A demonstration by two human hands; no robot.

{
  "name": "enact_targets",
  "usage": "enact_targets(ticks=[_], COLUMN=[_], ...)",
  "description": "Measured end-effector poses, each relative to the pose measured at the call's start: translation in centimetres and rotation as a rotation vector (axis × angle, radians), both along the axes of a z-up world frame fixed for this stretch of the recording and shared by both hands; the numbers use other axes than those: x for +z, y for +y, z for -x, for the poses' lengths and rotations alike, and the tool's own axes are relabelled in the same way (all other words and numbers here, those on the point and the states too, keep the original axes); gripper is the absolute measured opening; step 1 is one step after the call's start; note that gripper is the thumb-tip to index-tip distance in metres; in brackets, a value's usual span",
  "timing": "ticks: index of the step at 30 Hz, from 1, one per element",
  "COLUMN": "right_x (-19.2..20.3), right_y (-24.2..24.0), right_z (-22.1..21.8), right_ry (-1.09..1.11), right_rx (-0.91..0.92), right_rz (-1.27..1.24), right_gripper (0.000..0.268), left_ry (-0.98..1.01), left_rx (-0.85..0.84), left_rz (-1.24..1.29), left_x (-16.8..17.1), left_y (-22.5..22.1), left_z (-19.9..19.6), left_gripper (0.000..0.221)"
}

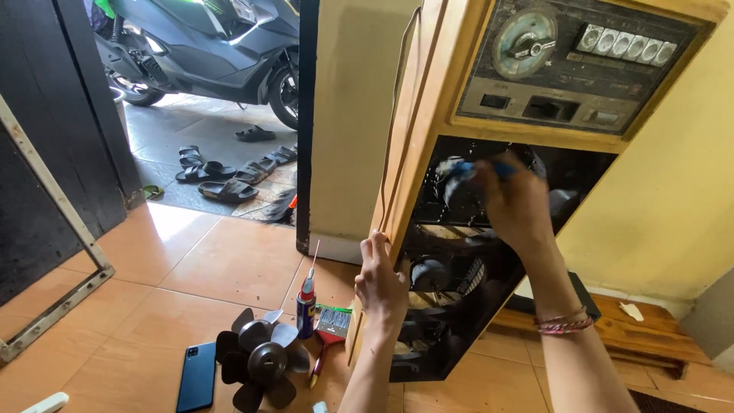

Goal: Using a small brush to remove dust and debris from the internal components, including the motor and fan, of an electronic device.

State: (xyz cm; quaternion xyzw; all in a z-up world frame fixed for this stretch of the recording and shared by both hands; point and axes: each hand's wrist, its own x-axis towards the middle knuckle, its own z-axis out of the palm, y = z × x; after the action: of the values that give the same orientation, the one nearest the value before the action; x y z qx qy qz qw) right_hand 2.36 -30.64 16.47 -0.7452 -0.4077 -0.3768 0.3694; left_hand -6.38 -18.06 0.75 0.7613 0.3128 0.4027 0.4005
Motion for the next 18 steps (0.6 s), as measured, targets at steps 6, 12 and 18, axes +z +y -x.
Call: enact_targets(ticks=[6,12,18], right_x=[0.9,0.3,0.2], right_y=[0.9,0.1,-0.1], right_z=[2.3,-0.4,1.2], right_ry=[-0.186,-0.223,-0.176], right_rx=[-0.128,-0.262,-0.032], right_rz=[-0.030,0.083,0.066], right_gripper=[0.020,0.022,0.013], left_ry=[-0.002,0.009,0.003], left_rx=[0.009,0.014,0.018], left_rz=[-0.022,-0.039,-0.053], left_x=[-0.7,-0.8,-0.7], left_y=[0.2,0.4,0.4], left_z=[-0.4,-0.5,-0.1], left_gripper=[0.047,0.045,0.044])
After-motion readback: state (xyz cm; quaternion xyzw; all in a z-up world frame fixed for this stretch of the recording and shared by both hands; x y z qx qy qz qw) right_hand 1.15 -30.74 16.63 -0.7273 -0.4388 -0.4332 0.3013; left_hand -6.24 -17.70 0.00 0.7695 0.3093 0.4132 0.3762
